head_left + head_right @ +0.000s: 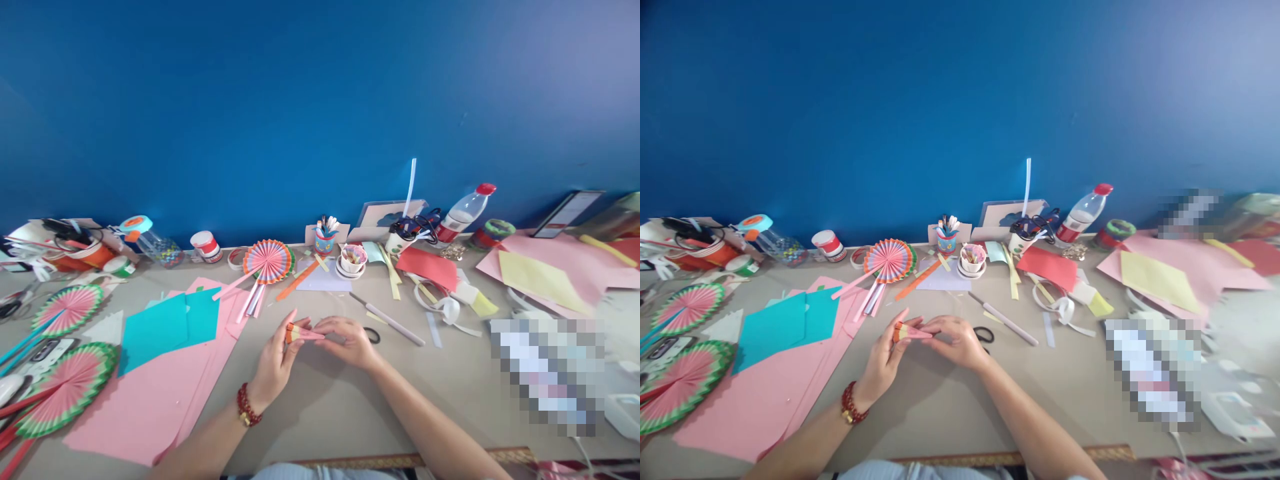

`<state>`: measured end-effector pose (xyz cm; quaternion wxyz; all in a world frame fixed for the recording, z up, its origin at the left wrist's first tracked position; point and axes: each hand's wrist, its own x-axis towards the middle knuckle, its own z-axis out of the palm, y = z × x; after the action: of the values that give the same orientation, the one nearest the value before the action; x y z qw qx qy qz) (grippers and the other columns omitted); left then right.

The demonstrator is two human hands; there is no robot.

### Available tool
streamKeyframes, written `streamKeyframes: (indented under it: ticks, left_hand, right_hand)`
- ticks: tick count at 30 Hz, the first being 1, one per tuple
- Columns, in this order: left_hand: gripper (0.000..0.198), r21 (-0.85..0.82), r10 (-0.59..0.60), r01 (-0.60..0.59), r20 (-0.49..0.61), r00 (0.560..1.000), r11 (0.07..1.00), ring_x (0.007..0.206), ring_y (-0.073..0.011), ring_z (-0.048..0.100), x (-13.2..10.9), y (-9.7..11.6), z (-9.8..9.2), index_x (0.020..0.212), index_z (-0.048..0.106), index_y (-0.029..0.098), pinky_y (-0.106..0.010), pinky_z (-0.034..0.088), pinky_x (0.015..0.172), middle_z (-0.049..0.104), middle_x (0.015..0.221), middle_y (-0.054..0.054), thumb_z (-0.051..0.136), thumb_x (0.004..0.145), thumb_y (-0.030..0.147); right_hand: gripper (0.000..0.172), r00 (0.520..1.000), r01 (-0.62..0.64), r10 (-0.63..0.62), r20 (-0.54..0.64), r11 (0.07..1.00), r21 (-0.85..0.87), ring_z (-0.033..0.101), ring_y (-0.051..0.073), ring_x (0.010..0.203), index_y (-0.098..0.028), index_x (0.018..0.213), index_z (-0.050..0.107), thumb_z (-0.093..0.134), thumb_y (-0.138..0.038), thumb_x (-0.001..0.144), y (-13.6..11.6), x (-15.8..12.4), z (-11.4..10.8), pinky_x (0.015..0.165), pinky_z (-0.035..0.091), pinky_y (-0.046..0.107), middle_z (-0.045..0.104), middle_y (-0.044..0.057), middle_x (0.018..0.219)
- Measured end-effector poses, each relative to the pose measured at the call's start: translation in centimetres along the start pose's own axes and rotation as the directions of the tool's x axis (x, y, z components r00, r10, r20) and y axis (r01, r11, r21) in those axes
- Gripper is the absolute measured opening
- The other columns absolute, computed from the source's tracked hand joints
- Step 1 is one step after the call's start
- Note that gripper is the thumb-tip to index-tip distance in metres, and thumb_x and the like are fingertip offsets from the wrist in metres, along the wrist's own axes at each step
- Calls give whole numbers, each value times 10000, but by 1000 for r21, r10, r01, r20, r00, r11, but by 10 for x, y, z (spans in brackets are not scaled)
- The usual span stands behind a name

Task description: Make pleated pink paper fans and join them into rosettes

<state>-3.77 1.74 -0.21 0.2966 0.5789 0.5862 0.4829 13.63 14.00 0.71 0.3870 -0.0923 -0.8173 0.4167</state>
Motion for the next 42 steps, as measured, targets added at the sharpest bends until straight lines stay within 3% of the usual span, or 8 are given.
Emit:
streamKeyframes:
  ticks: [9,13,17,19,22,26,36,42]
  left_hand:
    - [293,14,-39,40,-67,997,999,1185,-251,618,-2,5,4,1260,487,226,-399,479,1012,655,1262,-125,448,995,346]
    - [579,132,73,-67,-41,997,989,1310,-273,510,5,14,-6,1473,302,252,-452,418,1079,458,1484,-130,539,950,326]
    - [381,396,228,-279,171,958,875,1217,-288,566,15,25,-15,1284,546,283,-565,177,1185,661,1231,-67,595,906,272]
    - [225,429,200,-290,243,949,855,1003,-243,647,17,33,-15,1130,613,277,-537,259,1145,707,1032,-34,535,926,219]
    - [110,452,109,-207,233,966,868,830,-228,627,14,46,-10,946,607,242,-407,466,873,674,885,-34,505,921,209]
    - [104,288,-48,-17,216,975,957,670,-187,572,12,55,-6,924,567,218,-288,426,638,622,766,-19,508,932,304]
    - [305,-390,-325,544,499,803,743,781,-146,615,31,45,-10,985,694,157,-237,452,722,693,883,-33,725,808,403]
    - [349,-442,-355,455,293,888,773,858,-190,666,29,38,4,1028,694,155,-279,496,764,738,956,-68,739,794,410]
  right_hand:
    - [125,997,-71,72,-32,997,15,711,184,786,-215,896,696,662,-335,899,2,-2,-2,726,567,295,745,62,840]
    - [187,996,-39,43,79,998,-51,688,178,753,-205,846,688,624,-363,922,-3,3,-13,720,538,289,732,61,789]
    - [279,984,-12,37,173,990,-141,653,156,677,-193,819,681,569,-413,949,-7,6,-17,676,503,262,706,49,724]
    - [268,981,-10,38,192,989,-147,642,150,669,-193,827,682,573,-407,948,-8,5,-15,670,493,255,701,43,725]
    - [222,981,-41,60,184,994,-104,639,149,695,-194,869,692,601,-385,936,-10,4,-14,690,494,255,705,44,761]
    - [215,975,-164,158,156,986,26,649,145,726,-178,903,703,644,-386,908,-13,3,-18,695,509,242,696,45,796]
    - [242,946,-312,252,203,878,363,650,152,793,-170,975,743,728,-373,844,-7,3,-27,715,528,257,689,57,885]
    - [319,914,-405,358,193,841,359,664,189,939,-178,1108,694,641,-417,905,-5,1,-28,819,542,301,689,87,1065]
